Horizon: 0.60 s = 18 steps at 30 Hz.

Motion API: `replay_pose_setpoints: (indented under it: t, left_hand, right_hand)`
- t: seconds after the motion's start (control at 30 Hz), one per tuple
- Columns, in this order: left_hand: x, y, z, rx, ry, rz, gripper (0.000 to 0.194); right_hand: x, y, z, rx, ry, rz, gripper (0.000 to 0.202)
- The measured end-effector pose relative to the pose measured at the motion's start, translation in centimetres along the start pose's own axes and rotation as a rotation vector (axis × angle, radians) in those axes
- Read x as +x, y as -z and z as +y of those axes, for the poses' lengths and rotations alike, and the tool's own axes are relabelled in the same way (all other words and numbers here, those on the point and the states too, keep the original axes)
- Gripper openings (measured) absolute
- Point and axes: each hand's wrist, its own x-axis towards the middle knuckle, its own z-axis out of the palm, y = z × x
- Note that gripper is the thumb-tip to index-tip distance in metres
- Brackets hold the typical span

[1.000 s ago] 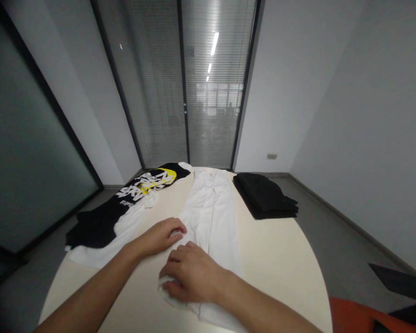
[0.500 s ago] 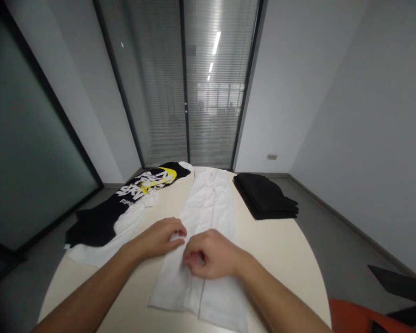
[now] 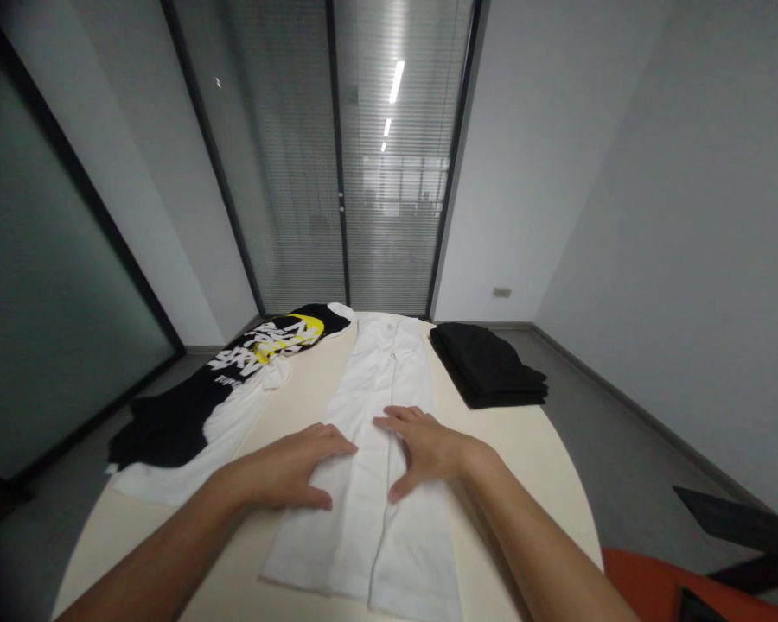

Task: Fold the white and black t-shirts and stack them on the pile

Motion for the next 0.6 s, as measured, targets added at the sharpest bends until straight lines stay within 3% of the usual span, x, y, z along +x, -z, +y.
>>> replay_pose_setpoints:
  t: [0.13,0.3,0.47,0.6]
  left_hand:
    - [0.3,-0.2,1.1,0.023,-0.061,0.003,0.052]
    - [0.8,-1.0,1.5,0.06,-0.127,-0.02,0.019]
    - [1.0,-0.9,2.3,0.046,-0.202,0.01,0.01]
    - [1.0,-0.7,2.7,-0.003,-0.222,0.048,0.012]
  right_hand:
    - [-0.1,-0.2,-0.2,0.015,0.057,0.08,0.105]
    - [0.1,-0.2,-0.7,0.052,0.211,0.153,0.041]
    - [0.1,0.2,-1.2,0.091,0.295,0.209,0.024]
    - [0.3,0.2,-1.3,0.181,0.355,0.212,0.023]
